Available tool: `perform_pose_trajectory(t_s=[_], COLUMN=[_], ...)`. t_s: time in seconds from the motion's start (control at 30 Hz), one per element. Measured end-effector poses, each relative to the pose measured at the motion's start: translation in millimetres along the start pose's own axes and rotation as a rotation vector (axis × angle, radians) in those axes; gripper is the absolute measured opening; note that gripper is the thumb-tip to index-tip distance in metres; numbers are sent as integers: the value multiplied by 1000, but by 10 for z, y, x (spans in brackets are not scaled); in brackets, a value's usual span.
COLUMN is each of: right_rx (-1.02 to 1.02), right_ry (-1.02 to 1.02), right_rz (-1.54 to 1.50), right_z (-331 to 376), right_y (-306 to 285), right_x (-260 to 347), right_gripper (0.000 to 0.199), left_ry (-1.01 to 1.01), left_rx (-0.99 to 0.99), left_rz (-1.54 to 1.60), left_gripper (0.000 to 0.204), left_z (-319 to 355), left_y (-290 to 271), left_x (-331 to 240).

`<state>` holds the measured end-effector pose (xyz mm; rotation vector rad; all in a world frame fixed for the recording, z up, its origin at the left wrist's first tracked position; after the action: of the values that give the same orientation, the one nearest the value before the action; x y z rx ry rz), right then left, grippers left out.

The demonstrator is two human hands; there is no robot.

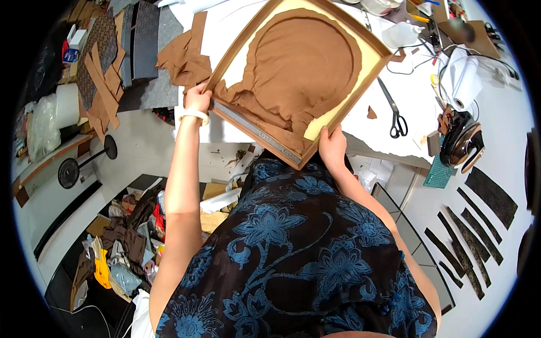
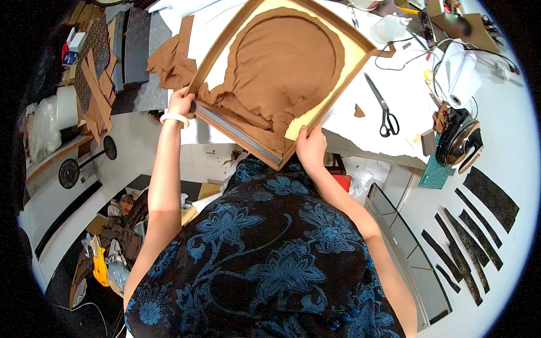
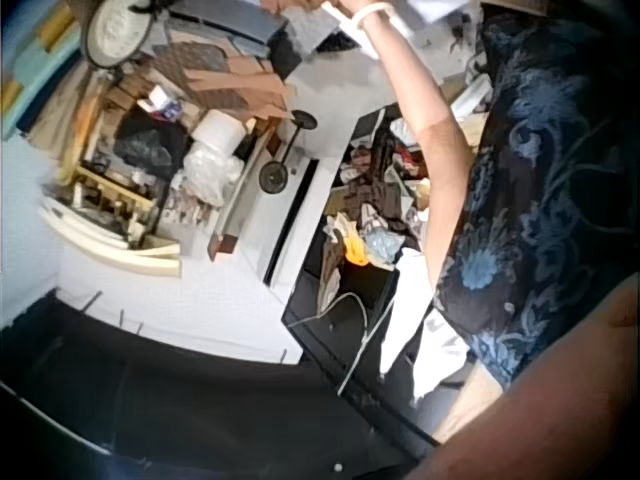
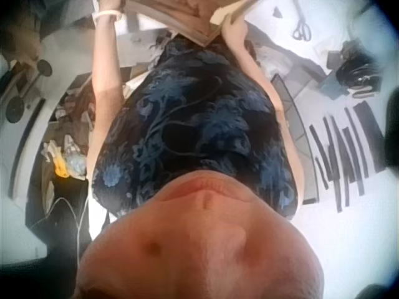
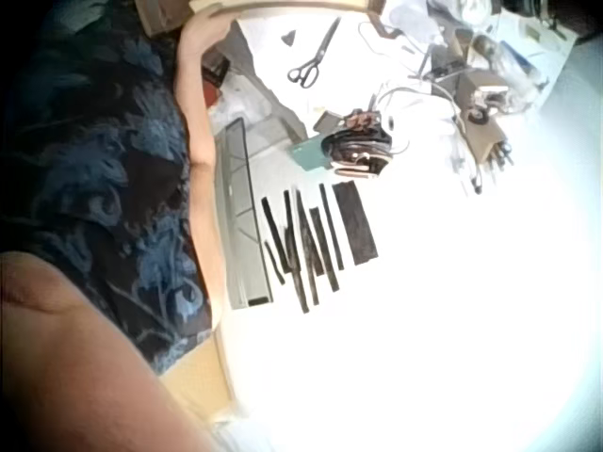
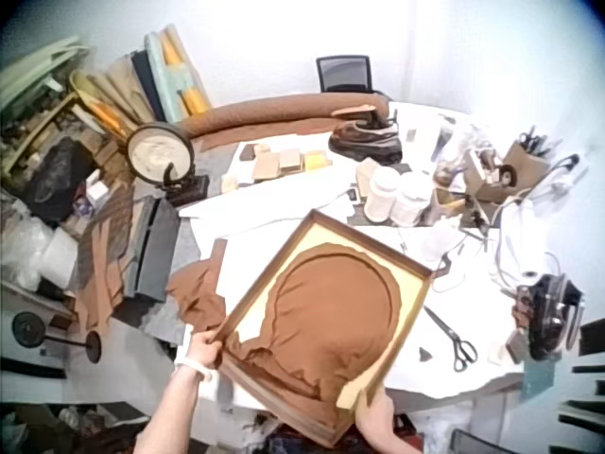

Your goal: The person assembles a wooden box frame by fitting side panels into a base. They then place a brown fabric-covered cushion into the frame and use a yellow utility knife to trim excess fabric along the edges. The person folds the trimmed fabric under the frame to secure it.

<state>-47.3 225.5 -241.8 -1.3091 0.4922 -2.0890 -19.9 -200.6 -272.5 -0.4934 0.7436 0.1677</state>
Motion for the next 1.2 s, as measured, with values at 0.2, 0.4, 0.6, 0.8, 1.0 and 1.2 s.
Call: perform_pose_trajectory(t_s=[0.2,0.4,0.6,0.8,1.0,1.2], right_rx=[161,-736,-308,-337,-233,-280], right_ry=[102,-706,-304,-252,-203,-655], right_rz=[371,499,336,296,296,277], right_z=[-269,-1832,-2102,-1065,-681,-386], right_y=[-622,-1609,-1531,-1593,-1450,-917], right_x=[40,321,391,217,-254,839], right_gripper=[69,63,37,26,23,28], left_ry=[-234,24,82,258,275,292], left_rx=[-413,-495,-560,-274,-181,-296], left_rz=[255,84,-21,162,-3,8], left_gripper=[135,115,96,84,88,88], left_z=[809,1236,1107,703,362,536], left_y=[548,1100,857,413,388,425], left_x=[221,29,188,136,31,99])
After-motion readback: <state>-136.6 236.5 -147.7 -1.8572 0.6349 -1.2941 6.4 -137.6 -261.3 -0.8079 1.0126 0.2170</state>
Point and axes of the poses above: each hand's wrist, its own z-axis away from the middle knuckle, its own y-axis out of the palm, x = y × z, the point moved 6 cm from there along -z, towards the middle knuckle, and after that the axes turned 1 degree about -x, right-handed, at the moved point
